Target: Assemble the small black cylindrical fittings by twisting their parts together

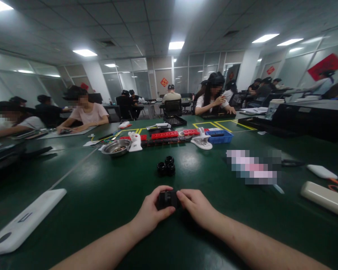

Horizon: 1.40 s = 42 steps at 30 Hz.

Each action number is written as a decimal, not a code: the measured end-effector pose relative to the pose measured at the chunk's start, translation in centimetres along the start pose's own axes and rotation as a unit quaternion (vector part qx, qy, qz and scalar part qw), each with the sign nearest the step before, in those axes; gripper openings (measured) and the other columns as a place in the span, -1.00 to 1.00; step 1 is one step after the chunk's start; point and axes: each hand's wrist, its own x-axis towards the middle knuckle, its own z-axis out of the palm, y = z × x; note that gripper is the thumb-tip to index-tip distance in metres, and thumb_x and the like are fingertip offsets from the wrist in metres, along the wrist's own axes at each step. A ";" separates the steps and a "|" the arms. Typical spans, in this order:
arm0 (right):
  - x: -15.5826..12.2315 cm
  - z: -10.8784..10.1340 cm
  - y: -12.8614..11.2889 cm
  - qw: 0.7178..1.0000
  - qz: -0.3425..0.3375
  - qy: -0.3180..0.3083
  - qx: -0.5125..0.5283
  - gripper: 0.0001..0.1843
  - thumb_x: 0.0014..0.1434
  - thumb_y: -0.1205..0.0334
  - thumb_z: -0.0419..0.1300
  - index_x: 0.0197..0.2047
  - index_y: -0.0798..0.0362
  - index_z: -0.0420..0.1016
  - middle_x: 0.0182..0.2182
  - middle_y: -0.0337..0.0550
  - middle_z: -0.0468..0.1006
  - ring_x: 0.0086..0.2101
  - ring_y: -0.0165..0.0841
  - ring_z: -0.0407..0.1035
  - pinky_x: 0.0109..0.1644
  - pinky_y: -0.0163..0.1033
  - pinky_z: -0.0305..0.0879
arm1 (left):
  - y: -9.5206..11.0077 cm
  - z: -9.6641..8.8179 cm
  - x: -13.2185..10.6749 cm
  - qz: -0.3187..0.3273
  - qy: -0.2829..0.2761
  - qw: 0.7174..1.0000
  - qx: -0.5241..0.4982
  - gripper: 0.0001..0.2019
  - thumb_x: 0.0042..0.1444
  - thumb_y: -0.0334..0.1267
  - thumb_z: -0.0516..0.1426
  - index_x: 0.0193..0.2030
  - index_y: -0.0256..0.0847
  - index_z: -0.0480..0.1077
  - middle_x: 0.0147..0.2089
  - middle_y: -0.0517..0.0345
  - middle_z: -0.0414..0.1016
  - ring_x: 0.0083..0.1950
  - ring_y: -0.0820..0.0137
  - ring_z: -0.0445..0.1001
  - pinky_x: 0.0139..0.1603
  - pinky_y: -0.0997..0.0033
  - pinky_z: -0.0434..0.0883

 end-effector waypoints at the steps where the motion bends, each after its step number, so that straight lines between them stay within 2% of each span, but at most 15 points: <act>1: 0.0 0.1 0.0 1.000 0.002 -0.002 0.006 -0.56 0.23 0.09 -0.09 -0.60 0.09 0.30 -0.64 -0.29 0.28 -0.55 -0.44 0.19 -0.48 -0.36 0.10 | 0.1 0.0 0.0 -0.004 -0.003 1.000 -0.002 -0.57 -0.12 -0.22 0.23 -0.06 -0.18 0.29 -0.14 0.07 0.41 -0.11 0.22 0.39 -0.11 0.29 0.33; 5: -0.4 0.0 -0.5 1.000 -0.027 0.011 0.001 -0.87 0.11 0.20 0.11 -0.33 0.09 0.39 -0.46 -0.22 0.41 -0.43 -0.37 0.28 -0.36 -0.31 0.17 | -0.1 0.0 0.3 0.008 0.001 0.999 -0.034 -0.61 -0.05 -0.17 0.19 -0.07 -0.20 0.28 -0.12 0.06 0.40 -0.08 0.21 0.37 -0.07 0.27 0.30; 8: -0.6 -0.2 -0.7 0.998 -0.052 0.031 -0.011 -0.71 0.01 0.24 0.22 -0.15 0.06 0.35 -0.36 -0.18 0.44 -0.36 -0.33 0.29 -0.28 -0.27 0.20 | -0.4 0.0 0.6 0.010 0.015 0.998 -0.053 -0.62 -0.04 -0.09 0.16 -0.10 -0.22 0.28 -0.16 0.06 0.40 -0.10 0.22 0.38 -0.08 0.28 0.31; 12: -0.5 -0.2 -0.4 0.999 -0.025 0.032 0.006 -0.84 0.13 0.16 0.10 -0.26 0.05 0.33 -0.43 -0.23 0.41 -0.40 -0.36 0.28 -0.32 -0.29 0.18 | 0.0 0.0 0.3 -0.002 0.027 0.999 -0.032 -0.59 -0.09 -0.12 0.19 -0.09 -0.20 0.28 -0.16 0.08 0.39 -0.13 0.24 0.38 -0.13 0.31 0.32; 16: -0.2 0.1 0.1 1.000 -0.016 -0.005 0.025 -0.66 0.22 0.13 -0.06 -0.53 0.08 0.28 -0.58 -0.29 0.31 -0.50 -0.42 0.22 -0.44 -0.34 0.11 | 0.3 0.0 -0.1 0.007 0.007 1.000 0.010 -0.57 -0.14 -0.23 0.23 -0.07 -0.18 0.30 -0.16 0.09 0.42 -0.14 0.24 0.39 -0.13 0.33 0.32; 18: -0.3 0.2 0.0 1.000 -0.022 -0.007 0.020 -0.72 0.19 0.17 0.00 -0.50 0.09 0.32 -0.57 -0.28 0.33 -0.50 -0.41 0.22 -0.43 -0.33 0.12 | 0.2 0.0 0.0 0.010 -0.003 1.000 0.006 -0.55 -0.13 -0.21 0.23 -0.05 -0.17 0.29 -0.14 0.08 0.42 -0.11 0.23 0.39 -0.10 0.32 0.31; 20: -0.4 0.1 -0.1 0.999 -0.034 0.007 0.000 -0.88 0.11 0.22 0.11 -0.32 0.10 0.38 -0.47 -0.22 0.41 -0.44 -0.37 0.28 -0.36 -0.29 0.18 | -0.1 -0.1 0.2 0.011 -0.003 1.000 -0.012 -0.55 -0.10 -0.16 0.21 -0.04 -0.19 0.28 -0.12 0.07 0.41 -0.08 0.22 0.38 -0.07 0.30 0.30; 22: -0.5 -0.1 -0.2 0.997 -0.059 0.024 -0.034 -0.69 0.02 0.27 0.22 -0.13 0.09 0.36 -0.32 -0.15 0.45 -0.32 -0.31 0.31 -0.22 -0.22 0.21 | -0.4 -0.2 0.5 0.007 0.006 1.000 -0.025 -0.58 -0.07 -0.14 0.19 -0.06 -0.22 0.28 -0.12 0.06 0.41 -0.06 0.21 0.37 -0.04 0.27 0.30; 25: -0.5 -0.4 -0.3 0.993 -0.091 0.040 -0.069 -0.50 -0.06 0.24 0.29 -0.02 0.07 0.30 -0.20 -0.10 0.44 -0.19 -0.24 0.29 -0.08 -0.14 0.17 | -0.3 -0.2 0.6 0.006 0.024 1.000 -0.016 -0.63 -0.05 -0.17 0.18 -0.09 -0.21 0.30 -0.11 0.05 0.40 -0.05 0.20 0.37 -0.03 0.27 0.31; 27: -0.4 -0.6 -0.2 0.994 -0.076 0.046 -0.065 -0.56 -0.01 0.17 0.25 -0.05 0.07 0.32 -0.24 -0.11 0.44 -0.23 -0.25 0.30 -0.12 -0.16 0.18 | 0.0 -0.2 0.4 0.001 0.029 1.000 -0.002 -0.64 -0.03 -0.19 0.18 -0.07 -0.19 0.30 -0.09 0.04 0.40 -0.04 0.20 0.37 -0.04 0.27 0.32; 30: 0.0 -0.6 0.2 0.998 -0.037 0.024 -0.034 -0.79 0.16 0.14 0.07 -0.30 0.10 0.40 -0.41 -0.18 0.42 -0.35 -0.33 0.29 -0.26 -0.24 0.19 | 0.3 -0.2 0.1 -0.009 0.027 0.999 0.022 -0.62 -0.04 -0.23 0.19 -0.04 -0.16 0.30 -0.06 0.04 0.40 -0.03 0.19 0.38 -0.03 0.24 0.33; 33: 0.3 -0.5 0.6 1.000 -0.027 -0.014 -0.006 -0.65 0.21 0.14 -0.02 -0.52 0.11 0.35 -0.58 -0.28 0.32 -0.49 -0.41 0.23 -0.41 -0.33 0.13 | 0.0 -0.2 0.1 -0.005 0.027 0.999 0.040 -0.60 -0.08 -0.26 0.21 -0.05 -0.16 0.31 -0.03 0.03 0.40 0.01 0.16 0.35 0.01 0.20 0.30; 35: 0.4 -0.3 0.8 0.999 -0.026 -0.020 0.005 -0.67 0.21 0.16 -0.01 -0.53 0.11 0.33 -0.60 -0.32 0.28 -0.53 -0.46 0.20 -0.46 -0.37 0.10 | -0.4 -0.3 0.4 -0.008 0.027 0.998 0.051 -0.58 -0.09 -0.25 0.21 -0.03 -0.16 0.31 -0.01 0.03 0.39 0.04 0.15 0.35 0.04 0.19 0.29; 39: 0.5 0.0 0.9 0.999 -0.028 -0.009 0.015 -0.87 0.11 0.27 0.13 -0.45 0.10 0.35 -0.55 -0.34 0.29 -0.50 -0.47 0.20 -0.45 -0.40 0.09 | -1.0 -0.4 1.1 -0.026 0.028 0.998 0.047 -0.59 -0.08 -0.19 0.20 -0.04 -0.20 0.32 -0.03 0.00 0.41 0.01 0.16 0.38 0.01 0.20 0.32; 42: 0.3 0.1 0.9 0.999 -0.035 0.000 0.018 -0.87 0.09 0.21 0.15 -0.41 0.09 0.35 -0.52 -0.32 0.31 -0.48 -0.45 0.21 -0.42 -0.38 0.11 | -0.8 -0.3 1.2 -0.024 0.046 0.998 0.040 -0.63 -0.08 -0.17 0.18 -0.10 -0.23 0.33 -0.09 0.00 0.43 -0.04 0.16 0.41 -0.03 0.21 0.35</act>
